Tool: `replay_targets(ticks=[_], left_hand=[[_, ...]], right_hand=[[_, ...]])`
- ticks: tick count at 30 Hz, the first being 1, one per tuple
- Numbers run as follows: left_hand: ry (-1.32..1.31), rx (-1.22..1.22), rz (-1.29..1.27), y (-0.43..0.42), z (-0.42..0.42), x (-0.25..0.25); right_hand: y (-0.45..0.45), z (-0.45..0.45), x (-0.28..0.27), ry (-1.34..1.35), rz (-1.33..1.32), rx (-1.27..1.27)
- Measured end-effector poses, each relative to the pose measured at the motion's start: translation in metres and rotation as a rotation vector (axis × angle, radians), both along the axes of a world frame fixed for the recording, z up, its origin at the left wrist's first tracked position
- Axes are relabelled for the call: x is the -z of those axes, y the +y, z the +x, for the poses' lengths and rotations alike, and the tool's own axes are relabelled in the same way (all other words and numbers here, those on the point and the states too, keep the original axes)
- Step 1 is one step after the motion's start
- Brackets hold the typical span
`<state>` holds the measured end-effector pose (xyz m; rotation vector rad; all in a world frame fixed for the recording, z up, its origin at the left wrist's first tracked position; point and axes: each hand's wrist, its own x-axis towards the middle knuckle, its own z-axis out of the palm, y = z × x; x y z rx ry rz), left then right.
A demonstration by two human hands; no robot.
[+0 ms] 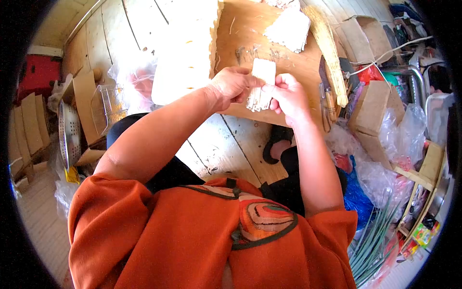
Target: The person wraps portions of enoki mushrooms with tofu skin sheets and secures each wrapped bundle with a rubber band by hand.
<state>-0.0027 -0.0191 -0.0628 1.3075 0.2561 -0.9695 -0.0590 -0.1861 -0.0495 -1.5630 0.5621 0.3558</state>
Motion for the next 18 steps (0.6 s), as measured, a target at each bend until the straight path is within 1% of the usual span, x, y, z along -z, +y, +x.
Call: replay_targets(ticks=[2,3,5,6,7,9,11,13,15,16,18], left_hand=[[0.05,0.101,-0.157,0.003,0.002,-0.005],[0.048,0.101,-0.157,0.004,0.001,-0.008],[-0.009,0.187,-0.122,0.004,0.0,-0.015],[-0.09,0.246,-0.042,0.004,0.0,-0.019],[-0.089,0.248,-0.043,0.005,0.001,-0.02],[-0.164,0.329,-0.062,0.01,0.003,-0.019],[-0.195,0.325,-0.03,0.011,0.003,-0.014],[-0.227,0.323,0.002,0.011,0.002,-0.015],[-0.404,0.274,-0.004,0.011,0.0,-0.023],[-0.404,0.273,-0.003,0.012,0.003,-0.03],[-0.545,0.531,0.357,0.015,0.01,-0.045]], right_hand=[[0.001,-0.001,-0.012,-0.029,0.033,-0.007],[0.001,-0.002,-0.015,-0.03,0.033,-0.007],[0.0,-0.005,-0.018,-0.125,0.071,-0.036],[0.0,-0.006,-0.018,-0.125,0.071,-0.035],[-0.001,-0.007,-0.017,-0.124,0.067,-0.029],[-0.001,-0.008,-0.018,-0.122,0.063,-0.026],[0.001,-0.007,-0.024,-0.105,-0.013,-0.04],[0.0,-0.006,-0.026,-0.101,0.01,-0.043],[-0.003,-0.005,-0.025,-0.097,0.033,-0.046],[-0.005,-0.005,-0.022,-0.101,0.033,-0.058],[-0.009,-0.004,-0.022,-0.105,0.033,-0.072]])
